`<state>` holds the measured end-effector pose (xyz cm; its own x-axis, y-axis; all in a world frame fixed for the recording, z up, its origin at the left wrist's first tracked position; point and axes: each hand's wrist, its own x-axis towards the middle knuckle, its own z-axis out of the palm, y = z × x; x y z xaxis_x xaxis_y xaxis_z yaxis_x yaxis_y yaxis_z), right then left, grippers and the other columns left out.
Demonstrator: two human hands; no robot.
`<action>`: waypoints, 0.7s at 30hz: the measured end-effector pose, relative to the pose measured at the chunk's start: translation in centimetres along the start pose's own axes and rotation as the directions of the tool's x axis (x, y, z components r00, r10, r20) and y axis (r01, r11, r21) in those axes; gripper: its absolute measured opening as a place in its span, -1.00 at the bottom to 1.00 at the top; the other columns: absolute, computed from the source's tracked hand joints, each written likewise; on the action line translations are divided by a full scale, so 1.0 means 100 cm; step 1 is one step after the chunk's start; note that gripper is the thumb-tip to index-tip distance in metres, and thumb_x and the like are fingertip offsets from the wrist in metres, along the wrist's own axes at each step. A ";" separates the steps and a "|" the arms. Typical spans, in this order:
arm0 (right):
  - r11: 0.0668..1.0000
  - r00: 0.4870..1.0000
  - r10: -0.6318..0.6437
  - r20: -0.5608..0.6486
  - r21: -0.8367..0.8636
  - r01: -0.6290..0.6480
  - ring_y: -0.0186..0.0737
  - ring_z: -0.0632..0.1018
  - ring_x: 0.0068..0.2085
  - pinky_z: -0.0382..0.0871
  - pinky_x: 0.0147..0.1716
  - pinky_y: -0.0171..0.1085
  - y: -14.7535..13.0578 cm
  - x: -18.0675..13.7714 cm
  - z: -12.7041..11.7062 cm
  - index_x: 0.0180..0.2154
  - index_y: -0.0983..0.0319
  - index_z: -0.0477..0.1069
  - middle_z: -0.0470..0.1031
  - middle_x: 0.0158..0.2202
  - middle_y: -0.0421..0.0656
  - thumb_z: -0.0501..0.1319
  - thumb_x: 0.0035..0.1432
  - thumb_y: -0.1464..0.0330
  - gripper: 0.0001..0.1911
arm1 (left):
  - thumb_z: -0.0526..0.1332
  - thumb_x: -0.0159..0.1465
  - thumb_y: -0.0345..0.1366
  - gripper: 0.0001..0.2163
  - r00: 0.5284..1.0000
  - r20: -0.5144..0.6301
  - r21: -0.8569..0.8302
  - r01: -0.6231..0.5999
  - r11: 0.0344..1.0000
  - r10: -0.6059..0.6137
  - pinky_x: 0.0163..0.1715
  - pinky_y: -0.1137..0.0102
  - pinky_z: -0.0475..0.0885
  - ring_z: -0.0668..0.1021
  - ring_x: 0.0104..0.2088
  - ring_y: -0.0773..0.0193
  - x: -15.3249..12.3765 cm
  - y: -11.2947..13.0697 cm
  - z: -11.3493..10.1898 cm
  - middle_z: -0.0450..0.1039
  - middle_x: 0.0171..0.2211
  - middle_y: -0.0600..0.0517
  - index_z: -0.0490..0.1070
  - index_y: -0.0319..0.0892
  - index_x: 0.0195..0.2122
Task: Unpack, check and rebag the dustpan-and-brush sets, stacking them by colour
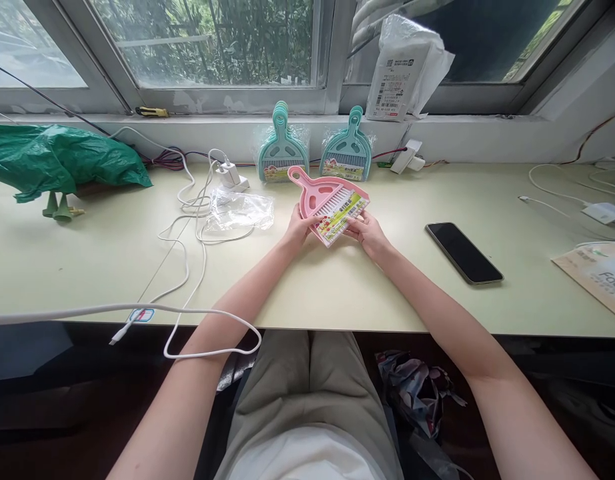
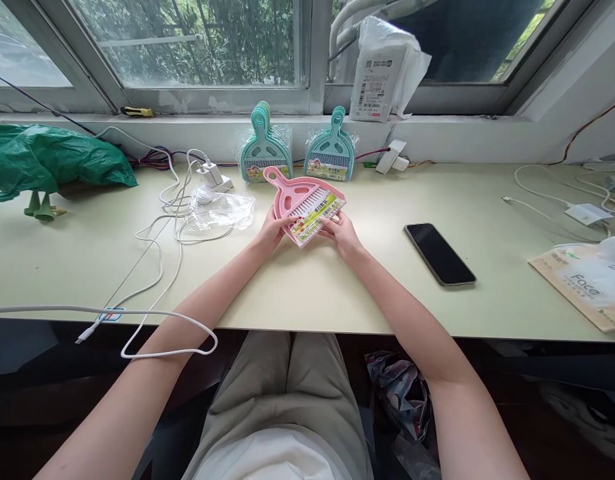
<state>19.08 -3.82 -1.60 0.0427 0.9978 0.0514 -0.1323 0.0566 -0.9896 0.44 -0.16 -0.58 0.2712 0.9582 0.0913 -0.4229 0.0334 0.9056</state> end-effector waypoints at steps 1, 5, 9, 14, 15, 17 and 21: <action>1.000 1.000 -0.003 -0.022 0.021 0.003 -0.20 0.62 -0.11 0.57 -0.10 -0.17 0.000 -0.001 0.001 -0.09 0.10 0.32 0.57 -0.08 -0.18 0.36 -0.03 0.22 -0.56 | 0.42 -0.12 -0.41 -0.29 1.000 0.009 -0.007 -0.002 1.000 0.002 0.12 0.08 0.40 0.48 0.11 0.00 0.000 0.000 0.000 0.44 0.02 -0.06 0.22 -0.11 0.08; 0.999 0.998 0.008 -0.058 0.049 -0.005 -0.20 0.63 -0.13 0.57 -0.07 -0.15 0.000 -0.002 0.002 -0.10 0.12 0.32 0.59 -0.11 -0.19 0.37 -0.02 0.27 -0.57 | 0.43 -0.11 -0.41 -0.30 0.999 0.037 -0.034 -0.020 0.999 0.021 0.15 0.07 0.38 0.47 0.12 -0.01 0.002 -0.002 -0.001 0.44 0.04 -0.07 0.23 -0.11 0.08; 0.995 0.996 0.025 -0.080 0.095 -0.018 -0.20 0.64 -0.15 0.58 -0.09 -0.16 -0.002 -0.002 0.002 -0.12 0.13 0.34 0.61 -0.16 -0.20 0.38 -0.04 0.32 -0.59 | 0.43 -0.10 -0.42 -0.30 0.998 0.067 -0.045 -0.014 0.999 0.017 0.19 0.05 0.34 0.45 0.15 0.00 0.003 -0.002 -0.002 0.43 0.07 -0.06 0.23 -0.11 0.10; 0.971 0.998 0.036 -0.056 0.239 -0.021 -0.24 0.62 -0.07 0.52 0.01 -0.25 -0.001 -0.002 0.004 -0.18 0.13 0.40 0.60 -0.11 -0.23 0.40 -0.03 0.31 -0.66 | 0.40 -0.05 -0.44 -0.32 0.996 0.084 -0.061 -0.010 0.998 0.015 0.22 0.03 0.31 0.43 0.17 -0.01 0.003 -0.002 -0.002 0.41 0.10 -0.07 0.23 -0.10 0.12; 0.967 0.999 0.033 -0.035 0.252 -0.023 -0.23 0.60 -0.03 0.51 0.04 -0.26 0.000 -0.001 0.005 -0.19 0.13 0.41 0.60 -0.08 -0.22 0.40 -0.01 0.28 -0.68 | 0.40 -0.04 -0.44 -0.33 0.997 0.081 -0.062 -0.014 0.998 0.019 0.22 0.03 0.31 0.43 0.17 -0.01 0.003 -0.002 -0.002 0.41 0.11 -0.07 0.23 -0.10 0.12; 0.965 0.999 0.031 0.021 0.258 -0.035 -0.21 0.57 0.03 0.48 0.07 -0.27 0.000 -0.002 0.005 -0.18 0.14 0.43 0.58 -0.04 -0.19 0.38 0.03 0.21 -0.68 | 0.39 -0.03 -0.45 -0.32 0.997 0.072 -0.060 -0.021 0.998 0.026 0.21 0.02 0.31 0.43 0.17 -0.02 0.002 -0.002 -0.002 0.40 0.12 -0.08 0.22 -0.10 0.14; 0.968 0.996 0.023 0.084 0.247 -0.043 -0.18 0.57 0.03 0.49 0.07 -0.22 0.000 -0.003 0.006 -0.14 0.14 0.42 0.56 -0.01 -0.17 0.39 0.02 0.22 -0.64 | 0.39 -0.02 -0.45 -0.30 0.998 0.062 -0.047 -0.021 0.999 0.024 0.21 0.01 0.31 0.43 0.17 -0.02 0.001 -0.002 -0.001 0.38 0.14 -0.08 0.20 -0.09 0.16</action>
<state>18.43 -4.09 -1.51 -0.0436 0.9983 0.0393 -0.3743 0.0202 -0.9271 0.43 -0.08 -0.83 0.3139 0.9393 0.1387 -0.4688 0.0263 0.8829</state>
